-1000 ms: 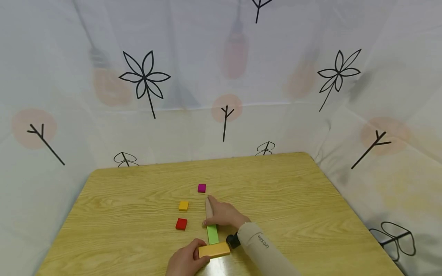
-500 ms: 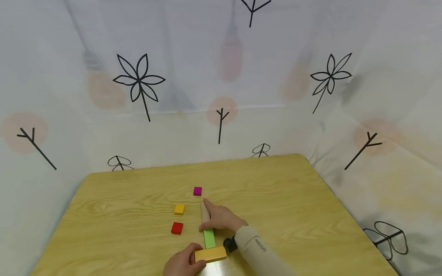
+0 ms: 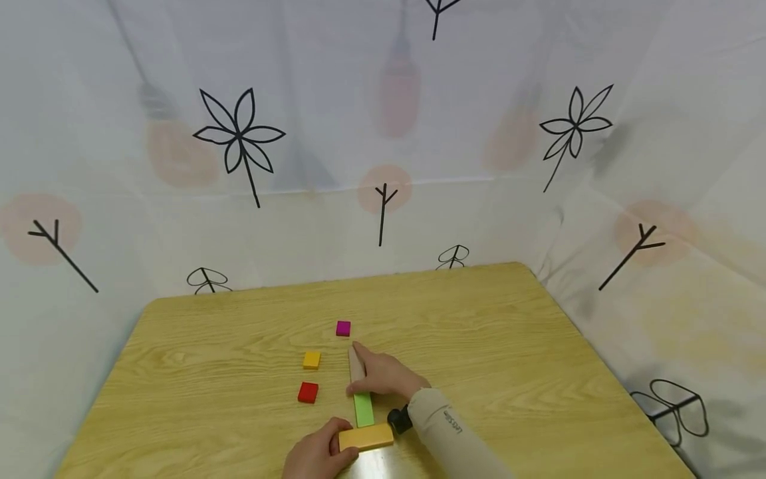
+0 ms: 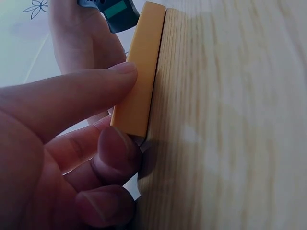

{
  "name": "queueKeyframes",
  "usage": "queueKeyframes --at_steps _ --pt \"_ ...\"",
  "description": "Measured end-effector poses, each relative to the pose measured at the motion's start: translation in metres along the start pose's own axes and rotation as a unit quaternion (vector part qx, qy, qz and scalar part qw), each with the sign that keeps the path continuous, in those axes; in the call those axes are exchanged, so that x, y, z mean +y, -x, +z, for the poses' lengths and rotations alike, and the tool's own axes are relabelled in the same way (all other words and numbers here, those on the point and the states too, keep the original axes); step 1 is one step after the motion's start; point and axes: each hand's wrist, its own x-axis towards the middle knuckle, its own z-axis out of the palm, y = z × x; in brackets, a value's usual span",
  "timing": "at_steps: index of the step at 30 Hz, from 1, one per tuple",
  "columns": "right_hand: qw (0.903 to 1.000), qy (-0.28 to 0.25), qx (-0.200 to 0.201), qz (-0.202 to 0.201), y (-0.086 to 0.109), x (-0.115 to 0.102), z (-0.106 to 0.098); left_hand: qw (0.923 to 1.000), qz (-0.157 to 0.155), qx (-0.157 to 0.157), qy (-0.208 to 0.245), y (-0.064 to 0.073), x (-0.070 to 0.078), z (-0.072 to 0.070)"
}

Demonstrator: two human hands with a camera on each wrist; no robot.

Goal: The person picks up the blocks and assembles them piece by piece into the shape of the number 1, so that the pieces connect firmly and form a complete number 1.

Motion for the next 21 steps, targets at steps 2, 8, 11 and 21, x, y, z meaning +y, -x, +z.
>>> queueKeyframes --at_steps 2,8,11,21 --pt "1.0000 -0.003 0.000 0.000 -0.0001 -0.0003 -0.0010 1.0000 0.002 0.004 -0.004 0.0000 0.0002 0.0001" --pt "0.9999 -0.012 0.002 0.008 0.0000 -0.0020 -0.0015 1.0000 -0.001 0.005 -0.003 -0.0004 0.0000 -0.0003" --pt "0.9997 -0.022 0.006 0.012 0.0012 -0.0026 -0.0016 1.0000 0.000 0.005 -0.001 -0.0002 0.0001 -0.0004" --pt "0.9996 -0.023 0.012 0.015 0.0024 -0.0021 0.0005 1.0000 -0.003 0.004 0.000 -0.0001 0.0004 0.0001"
